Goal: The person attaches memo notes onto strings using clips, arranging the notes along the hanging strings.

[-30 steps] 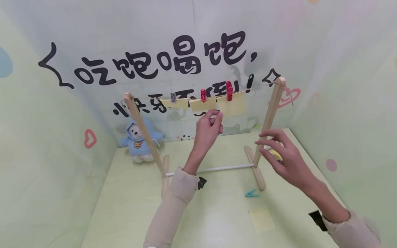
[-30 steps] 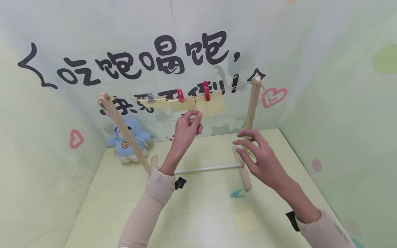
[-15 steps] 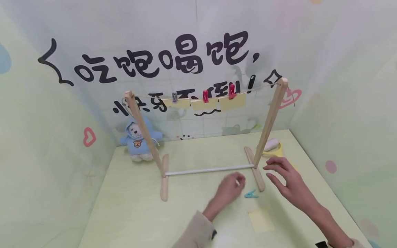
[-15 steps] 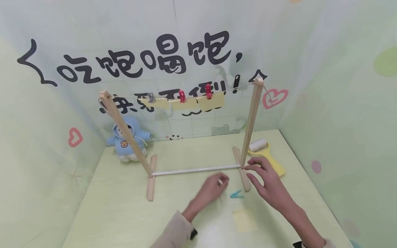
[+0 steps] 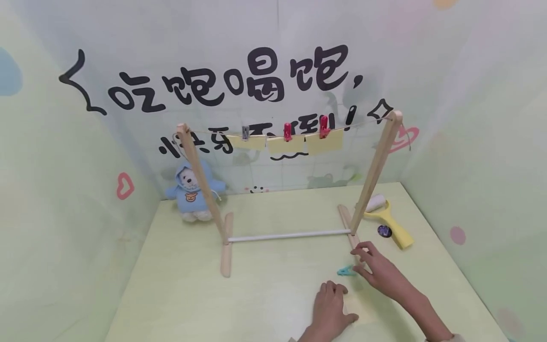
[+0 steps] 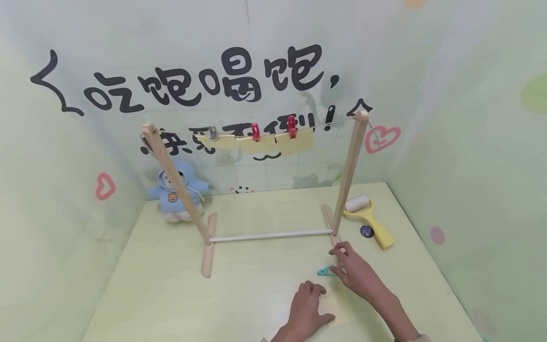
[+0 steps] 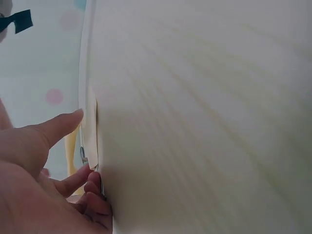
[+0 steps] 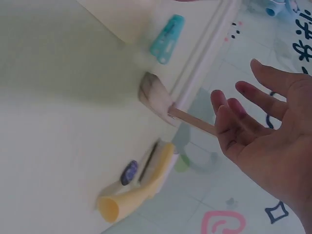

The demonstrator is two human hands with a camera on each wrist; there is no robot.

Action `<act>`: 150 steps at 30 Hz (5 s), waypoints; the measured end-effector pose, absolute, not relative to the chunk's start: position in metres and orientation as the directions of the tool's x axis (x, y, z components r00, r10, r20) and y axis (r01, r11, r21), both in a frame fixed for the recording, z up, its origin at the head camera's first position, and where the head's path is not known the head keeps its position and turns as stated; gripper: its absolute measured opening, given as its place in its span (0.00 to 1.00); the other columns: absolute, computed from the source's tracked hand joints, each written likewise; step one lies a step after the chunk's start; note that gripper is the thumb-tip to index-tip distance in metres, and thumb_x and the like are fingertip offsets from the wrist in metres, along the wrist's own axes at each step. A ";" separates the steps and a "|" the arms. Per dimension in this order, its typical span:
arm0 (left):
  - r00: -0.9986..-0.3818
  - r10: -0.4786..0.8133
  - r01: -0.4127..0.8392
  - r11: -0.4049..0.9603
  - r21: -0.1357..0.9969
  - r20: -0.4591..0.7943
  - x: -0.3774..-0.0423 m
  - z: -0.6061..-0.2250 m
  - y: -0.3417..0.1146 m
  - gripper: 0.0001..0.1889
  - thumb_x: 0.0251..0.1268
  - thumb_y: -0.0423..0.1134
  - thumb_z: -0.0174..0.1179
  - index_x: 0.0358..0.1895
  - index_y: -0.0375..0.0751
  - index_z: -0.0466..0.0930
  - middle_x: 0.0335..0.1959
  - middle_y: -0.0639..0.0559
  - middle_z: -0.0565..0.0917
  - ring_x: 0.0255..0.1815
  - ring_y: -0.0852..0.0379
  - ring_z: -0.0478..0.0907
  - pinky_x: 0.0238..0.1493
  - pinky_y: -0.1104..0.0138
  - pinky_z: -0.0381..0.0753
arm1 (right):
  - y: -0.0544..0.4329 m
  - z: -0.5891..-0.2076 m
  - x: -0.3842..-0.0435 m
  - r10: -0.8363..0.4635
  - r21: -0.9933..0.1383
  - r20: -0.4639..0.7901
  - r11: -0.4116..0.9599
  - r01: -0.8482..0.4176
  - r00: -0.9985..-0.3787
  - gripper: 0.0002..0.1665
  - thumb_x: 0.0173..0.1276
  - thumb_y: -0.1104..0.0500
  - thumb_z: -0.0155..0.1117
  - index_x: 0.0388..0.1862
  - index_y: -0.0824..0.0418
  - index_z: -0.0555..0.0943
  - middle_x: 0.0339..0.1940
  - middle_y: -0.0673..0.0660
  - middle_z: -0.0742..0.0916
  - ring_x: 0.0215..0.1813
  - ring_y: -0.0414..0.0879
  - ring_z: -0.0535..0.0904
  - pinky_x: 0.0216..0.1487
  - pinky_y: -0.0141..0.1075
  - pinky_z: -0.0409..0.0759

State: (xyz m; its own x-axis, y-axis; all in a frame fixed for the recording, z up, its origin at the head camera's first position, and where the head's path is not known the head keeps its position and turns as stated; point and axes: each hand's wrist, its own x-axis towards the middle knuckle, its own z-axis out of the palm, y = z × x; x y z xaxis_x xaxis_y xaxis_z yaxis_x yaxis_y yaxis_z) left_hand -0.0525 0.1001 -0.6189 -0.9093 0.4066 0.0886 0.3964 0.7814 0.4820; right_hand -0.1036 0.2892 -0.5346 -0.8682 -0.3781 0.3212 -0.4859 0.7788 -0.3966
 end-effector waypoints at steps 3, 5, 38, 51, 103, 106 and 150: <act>-0.907 0.413 0.402 0.785 0.471 0.087 -0.052 -0.623 0.099 0.28 0.53 0.59 0.86 0.49 0.55 0.80 0.46 0.61 0.70 0.43 0.67 0.61 0.39 0.77 0.64 | 0.288 -0.560 -0.107 -0.382 -0.404 0.265 0.790 -0.461 -0.886 0.24 0.63 0.67 0.82 0.57 0.67 0.85 0.57 0.63 0.81 0.43 0.52 0.84 0.35 0.36 0.82; -0.904 0.421 0.405 0.785 0.469 0.076 -0.053 -0.625 0.098 0.27 0.52 0.58 0.87 0.46 0.55 0.81 0.46 0.62 0.70 0.43 0.67 0.60 0.39 0.77 0.63 | 0.289 -0.578 -0.110 -0.397 -0.364 0.298 0.793 -0.488 -0.868 0.26 0.60 0.67 0.84 0.56 0.68 0.84 0.55 0.63 0.80 0.43 0.52 0.82 0.34 0.40 0.82; -0.892 0.452 0.405 0.765 0.501 0.032 -0.061 -0.623 0.092 0.07 0.65 0.40 0.77 0.39 0.49 0.87 0.43 0.60 0.75 0.43 0.67 0.65 0.42 0.78 0.67 | 0.295 -0.617 -0.111 -0.181 -0.592 0.231 0.754 -0.286 -0.956 0.21 0.67 0.68 0.79 0.57 0.66 0.84 0.43 0.53 0.86 0.40 0.38 0.81 0.36 0.33 0.80; -0.933 0.354 0.124 0.484 0.866 -0.065 -0.065 -0.606 0.088 0.06 0.63 0.28 0.73 0.37 0.41 0.86 0.24 0.59 0.85 0.25 0.74 0.66 0.31 0.77 0.67 | 0.284 -0.584 -0.102 -0.019 -0.819 0.195 0.546 -0.174 -0.981 0.17 0.72 0.69 0.75 0.58 0.67 0.85 0.49 0.60 0.92 0.48 0.27 0.83 0.48 0.29 0.85; -0.906 0.217 0.379 0.036 0.925 0.363 -0.232 -0.331 0.082 0.11 0.85 0.36 0.60 0.45 0.32 0.88 0.23 0.55 0.77 0.26 0.63 0.72 0.30 0.73 0.67 | 0.264 -0.213 -0.217 -0.145 -0.521 0.675 0.600 -0.606 -0.724 0.08 0.69 0.72 0.77 0.46 0.72 0.90 0.51 0.32 0.76 0.66 0.33 0.69 0.62 0.31 0.66; -0.912 0.199 0.369 0.022 0.929 0.358 -0.232 -0.327 0.083 0.11 0.85 0.35 0.61 0.45 0.31 0.88 0.22 0.55 0.77 0.25 0.62 0.72 0.29 0.72 0.66 | 0.263 -0.211 -0.221 -0.144 -0.525 0.670 0.602 -0.602 -0.728 0.08 0.70 0.71 0.77 0.46 0.72 0.90 0.51 0.31 0.76 0.66 0.32 0.68 0.64 0.32 0.66; -0.922 0.200 0.352 0.080 0.933 0.331 -0.231 -0.326 0.096 0.12 0.87 0.37 0.59 0.52 0.28 0.84 0.21 0.55 0.78 0.22 0.64 0.69 0.27 0.73 0.63 | 0.266 -0.226 -0.214 -0.174 -0.474 0.613 0.699 -0.535 -0.771 0.28 0.72 0.67 0.77 0.70 0.67 0.84 0.71 0.66 0.80 0.72 0.58 0.72 0.60 0.26 0.67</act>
State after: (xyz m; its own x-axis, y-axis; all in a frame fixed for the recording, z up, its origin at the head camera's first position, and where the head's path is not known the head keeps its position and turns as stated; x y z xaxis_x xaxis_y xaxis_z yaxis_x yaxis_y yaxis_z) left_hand -0.2311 0.0956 -0.3261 -0.9222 0.2003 0.3309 0.3520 0.0801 0.9326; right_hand -0.2141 0.2658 -0.2263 -0.7706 -0.1744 0.6130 -0.5351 0.6995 -0.4737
